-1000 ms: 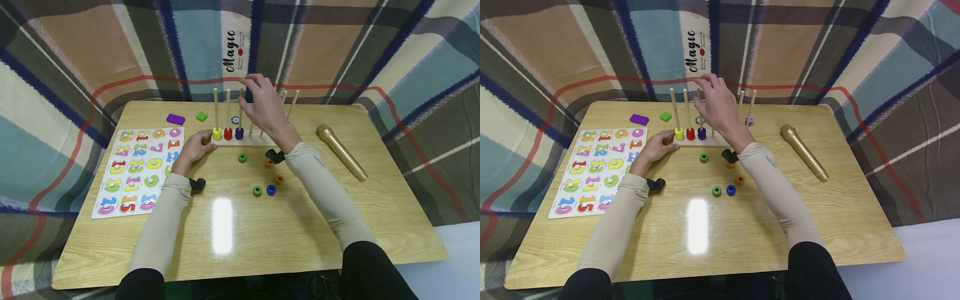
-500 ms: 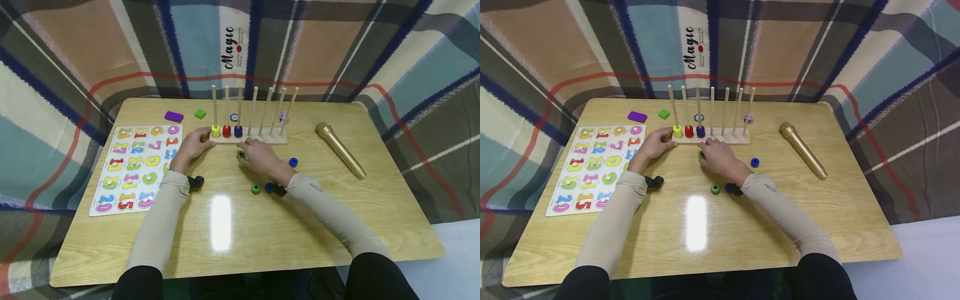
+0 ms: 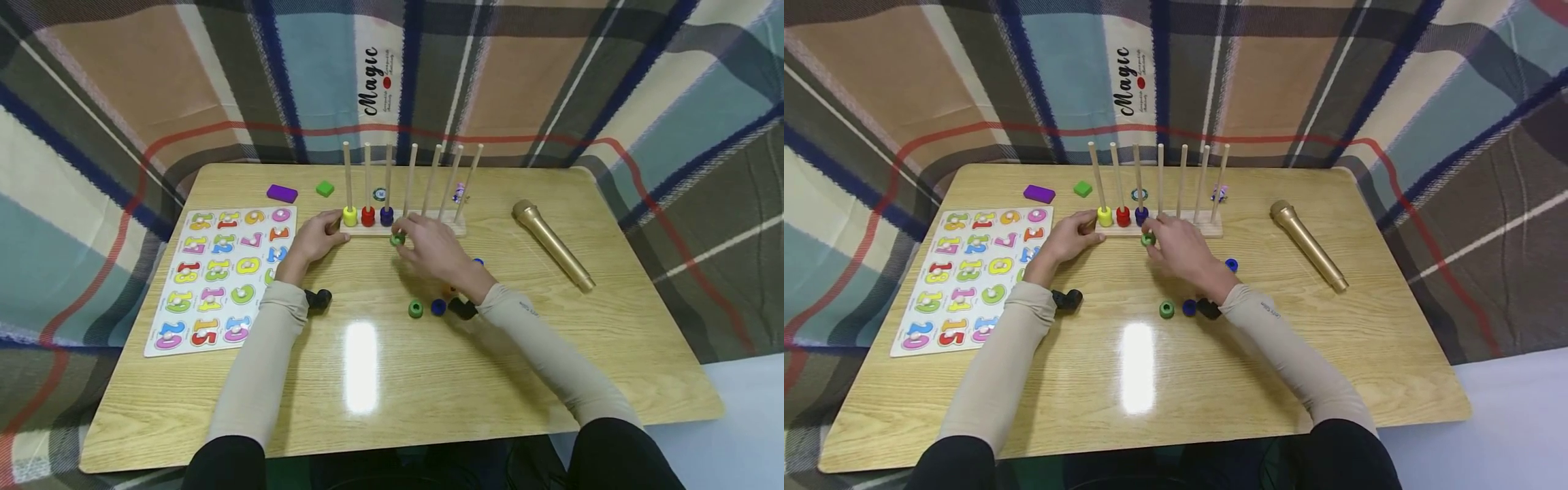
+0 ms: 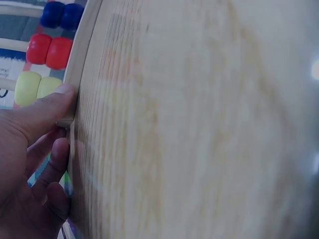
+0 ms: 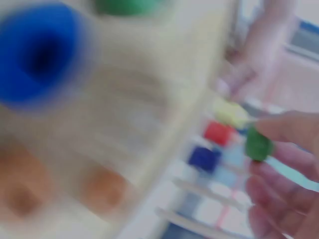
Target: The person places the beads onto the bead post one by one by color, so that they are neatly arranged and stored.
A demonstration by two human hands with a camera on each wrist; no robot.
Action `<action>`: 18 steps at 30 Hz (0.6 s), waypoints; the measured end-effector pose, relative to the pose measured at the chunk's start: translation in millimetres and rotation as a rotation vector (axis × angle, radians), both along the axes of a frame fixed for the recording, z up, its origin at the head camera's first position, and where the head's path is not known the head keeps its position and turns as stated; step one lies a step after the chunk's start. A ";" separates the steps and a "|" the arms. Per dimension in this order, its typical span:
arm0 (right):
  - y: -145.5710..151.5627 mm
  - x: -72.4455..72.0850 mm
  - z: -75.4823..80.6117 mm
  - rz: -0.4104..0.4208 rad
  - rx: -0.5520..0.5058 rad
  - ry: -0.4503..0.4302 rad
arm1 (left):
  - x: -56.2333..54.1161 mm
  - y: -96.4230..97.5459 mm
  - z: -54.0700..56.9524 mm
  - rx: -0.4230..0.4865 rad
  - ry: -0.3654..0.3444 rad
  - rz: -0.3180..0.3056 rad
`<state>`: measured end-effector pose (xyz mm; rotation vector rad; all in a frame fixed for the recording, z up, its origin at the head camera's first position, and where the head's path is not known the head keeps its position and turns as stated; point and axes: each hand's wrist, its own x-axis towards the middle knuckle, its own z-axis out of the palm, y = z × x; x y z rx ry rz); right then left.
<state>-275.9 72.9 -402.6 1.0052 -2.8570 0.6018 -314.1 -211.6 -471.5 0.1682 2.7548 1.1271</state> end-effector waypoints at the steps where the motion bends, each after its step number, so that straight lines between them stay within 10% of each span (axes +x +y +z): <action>1: 2.5 -4.4 9.9 -0.023 -0.055 0.022 | 0.1 0.3 -0.1 -0.001 -0.002 0.000; 9: 7.9 -45.8 70.9 -0.162 -0.331 0.298 | -1.4 -2.2 5.2 0.003 0.004 0.010; 18: 5.0 -58.0 81.0 -0.237 -0.279 0.241 | 0.7 0.8 1.8 0.000 -0.010 -0.011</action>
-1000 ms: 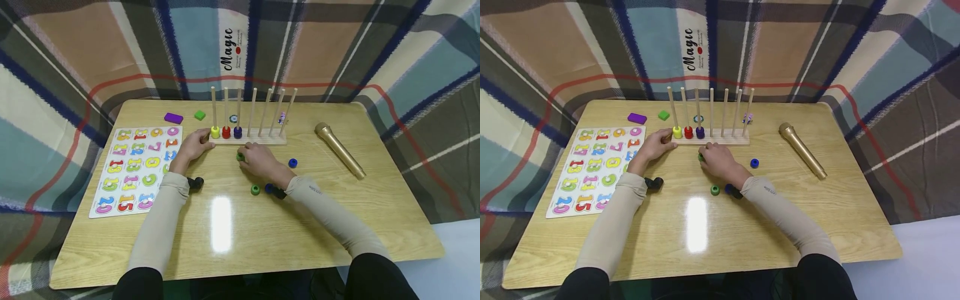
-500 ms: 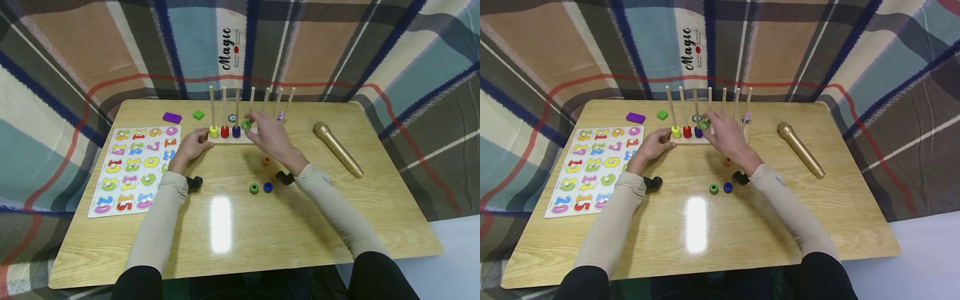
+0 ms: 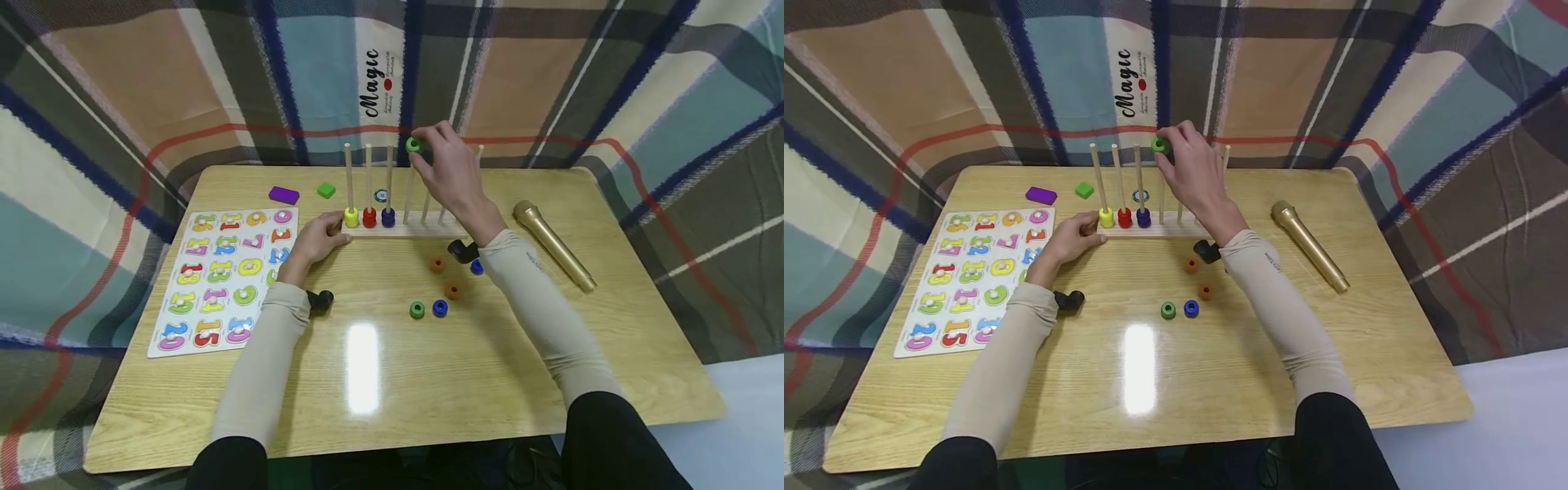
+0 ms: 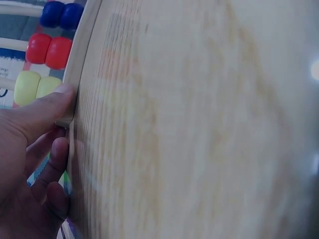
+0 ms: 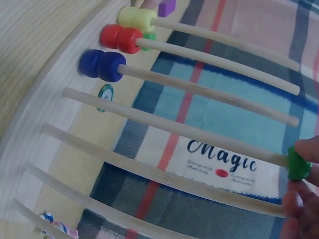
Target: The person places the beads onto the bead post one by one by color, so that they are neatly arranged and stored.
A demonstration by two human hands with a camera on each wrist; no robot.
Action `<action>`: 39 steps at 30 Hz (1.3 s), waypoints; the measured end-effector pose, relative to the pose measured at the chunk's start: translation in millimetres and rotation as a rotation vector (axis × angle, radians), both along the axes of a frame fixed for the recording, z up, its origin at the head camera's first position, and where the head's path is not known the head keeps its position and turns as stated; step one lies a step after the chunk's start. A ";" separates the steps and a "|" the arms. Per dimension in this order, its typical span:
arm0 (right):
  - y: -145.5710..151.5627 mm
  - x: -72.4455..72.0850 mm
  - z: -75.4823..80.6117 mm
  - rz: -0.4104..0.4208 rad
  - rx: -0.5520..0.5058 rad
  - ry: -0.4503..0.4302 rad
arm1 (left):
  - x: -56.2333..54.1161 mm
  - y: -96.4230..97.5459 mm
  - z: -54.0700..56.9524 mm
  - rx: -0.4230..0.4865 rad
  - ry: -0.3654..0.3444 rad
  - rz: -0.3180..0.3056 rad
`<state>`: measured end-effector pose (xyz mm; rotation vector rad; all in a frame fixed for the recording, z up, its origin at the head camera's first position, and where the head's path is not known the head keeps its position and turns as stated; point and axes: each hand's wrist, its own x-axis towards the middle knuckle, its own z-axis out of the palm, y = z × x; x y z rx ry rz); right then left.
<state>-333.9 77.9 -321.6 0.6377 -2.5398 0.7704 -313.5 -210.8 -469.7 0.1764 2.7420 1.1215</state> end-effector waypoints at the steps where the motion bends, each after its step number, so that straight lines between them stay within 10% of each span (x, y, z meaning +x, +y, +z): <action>1: 0.1 0.4 0.1 -0.008 0.010 -0.015 | 0.3 0.6 -0.3 -0.003 0.000 -0.002; 10: 1.6 2.7 -4.4 -0.048 0.110 -0.142 | 3.3 2.3 0.7 -0.006 0.003 0.000; 18: 15.0 41.1 -27.8 0.118 0.057 0.095 | 2.5 5.9 0.7 -0.003 0.001 -0.002; 28: 24.9 98.3 -79.6 0.510 0.634 -0.392 | -3.4 1.8 7.9 -0.020 0.017 -0.002; 39: 23.7 95.9 -85.6 0.518 0.483 -0.342 | -0.6 -0.1 0.7 -0.005 0.000 0.005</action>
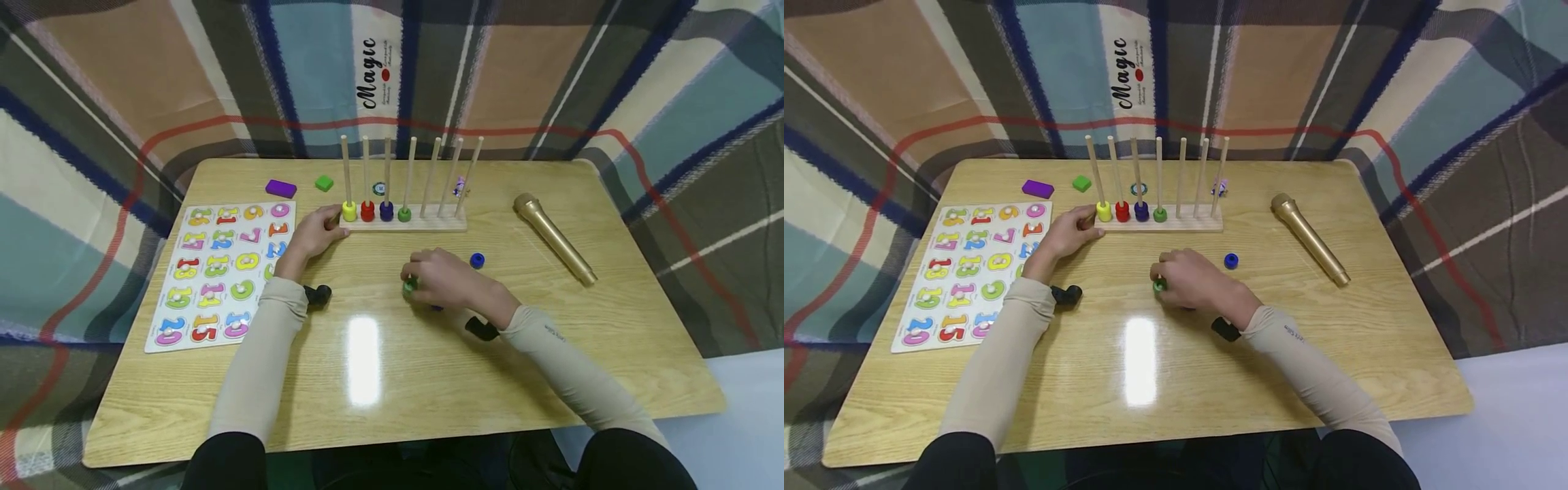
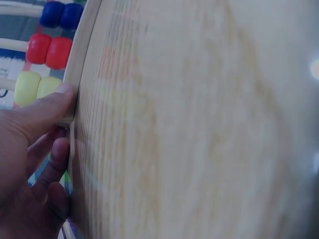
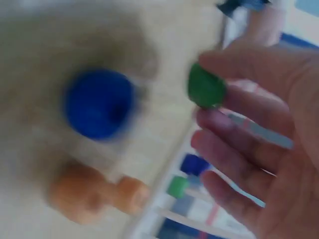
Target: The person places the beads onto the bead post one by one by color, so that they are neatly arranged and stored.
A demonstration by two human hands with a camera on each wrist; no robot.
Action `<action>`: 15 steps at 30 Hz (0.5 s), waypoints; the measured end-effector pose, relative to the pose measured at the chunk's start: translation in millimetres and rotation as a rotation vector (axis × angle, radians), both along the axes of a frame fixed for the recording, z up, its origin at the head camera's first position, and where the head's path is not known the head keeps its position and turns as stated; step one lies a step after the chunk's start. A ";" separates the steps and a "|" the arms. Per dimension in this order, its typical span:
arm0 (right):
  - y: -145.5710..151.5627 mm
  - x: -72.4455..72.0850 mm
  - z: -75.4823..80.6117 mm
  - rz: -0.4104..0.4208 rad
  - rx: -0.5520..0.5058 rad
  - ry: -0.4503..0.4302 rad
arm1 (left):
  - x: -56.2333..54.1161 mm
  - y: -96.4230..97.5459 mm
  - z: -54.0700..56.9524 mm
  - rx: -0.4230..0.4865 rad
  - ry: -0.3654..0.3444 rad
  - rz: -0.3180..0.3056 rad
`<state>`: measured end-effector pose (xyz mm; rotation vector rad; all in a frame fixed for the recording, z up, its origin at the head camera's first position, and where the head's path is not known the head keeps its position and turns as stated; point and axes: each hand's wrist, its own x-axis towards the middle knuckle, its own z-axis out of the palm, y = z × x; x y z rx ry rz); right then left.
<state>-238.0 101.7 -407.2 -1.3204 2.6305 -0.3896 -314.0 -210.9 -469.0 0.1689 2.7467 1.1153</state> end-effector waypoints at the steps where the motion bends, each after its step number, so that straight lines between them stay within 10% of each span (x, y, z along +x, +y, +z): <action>1: 1.0 -3.7 5.9 -0.029 -0.052 0.026 | -0.8 0.4 0.6 -0.005 -0.002 -0.003; 9: 2.1 -50.9 65.9 -0.359 -0.481 0.281 | -1.8 2.2 1.9 -0.007 0.000 -0.006; 15: -5.0 -81.7 86.1 -0.472 -0.545 0.321 | 1.0 5.6 -0.6 0.008 -0.001 -0.004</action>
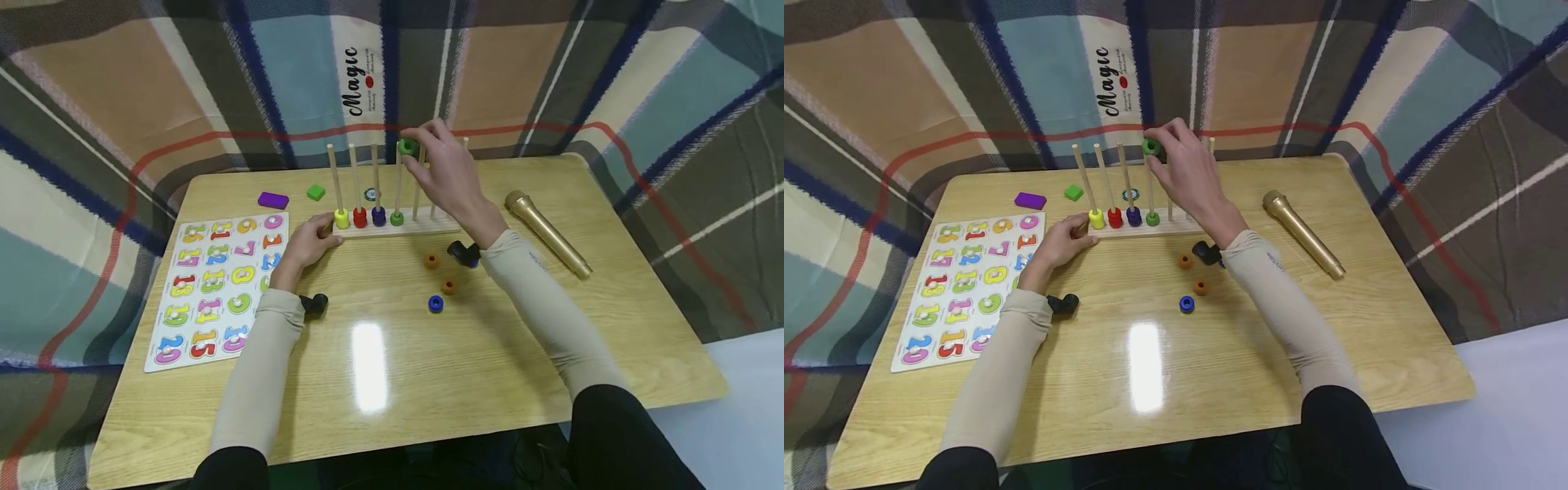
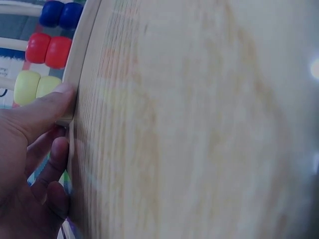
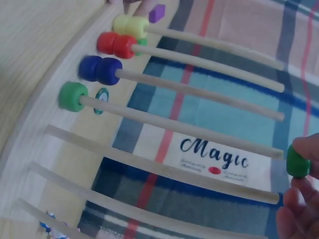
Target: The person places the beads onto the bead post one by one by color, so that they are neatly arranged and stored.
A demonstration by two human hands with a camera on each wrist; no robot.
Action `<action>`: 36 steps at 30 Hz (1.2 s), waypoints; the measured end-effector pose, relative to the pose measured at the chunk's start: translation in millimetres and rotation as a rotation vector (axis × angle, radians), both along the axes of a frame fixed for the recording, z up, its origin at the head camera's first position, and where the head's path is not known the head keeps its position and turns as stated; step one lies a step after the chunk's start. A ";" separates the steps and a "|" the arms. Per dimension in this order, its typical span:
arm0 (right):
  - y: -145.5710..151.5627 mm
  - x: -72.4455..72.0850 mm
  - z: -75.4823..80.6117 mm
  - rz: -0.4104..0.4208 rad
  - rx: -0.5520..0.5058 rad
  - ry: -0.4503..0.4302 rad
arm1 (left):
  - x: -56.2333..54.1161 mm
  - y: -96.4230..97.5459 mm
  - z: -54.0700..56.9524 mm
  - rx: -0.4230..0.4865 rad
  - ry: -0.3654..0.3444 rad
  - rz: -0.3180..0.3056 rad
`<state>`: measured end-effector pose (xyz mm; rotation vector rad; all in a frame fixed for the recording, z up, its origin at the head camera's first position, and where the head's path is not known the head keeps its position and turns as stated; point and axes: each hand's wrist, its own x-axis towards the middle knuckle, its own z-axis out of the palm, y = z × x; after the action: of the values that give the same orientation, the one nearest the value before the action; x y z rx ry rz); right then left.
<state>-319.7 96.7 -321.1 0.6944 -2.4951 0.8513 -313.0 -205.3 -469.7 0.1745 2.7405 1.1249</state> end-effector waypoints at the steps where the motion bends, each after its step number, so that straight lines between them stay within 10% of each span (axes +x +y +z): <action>1: -2.6 -3.0 0.7 -0.004 0.007 -0.015 | 1.1 -0.4 -1.1 0.007 0.000 0.005; 18: -21.2 -11.9 -2.4 -0.083 0.179 -0.169 | 8.5 -3.1 -6.0 0.001 -0.009 0.015; 27: -2.9 12.2 -31.0 0.028 0.015 0.067 | 6.0 -3.9 -2.5 -0.013 -0.026 0.011; 36: 27.0 44.0 -89.5 0.060 0.527 -0.478 | 3.3 -3.9 2.7 -0.014 0.001 -0.004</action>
<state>-275.7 123.7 -410.6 0.8047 -3.1976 0.3988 -309.7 -209.2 -467.0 0.1782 2.7469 1.1044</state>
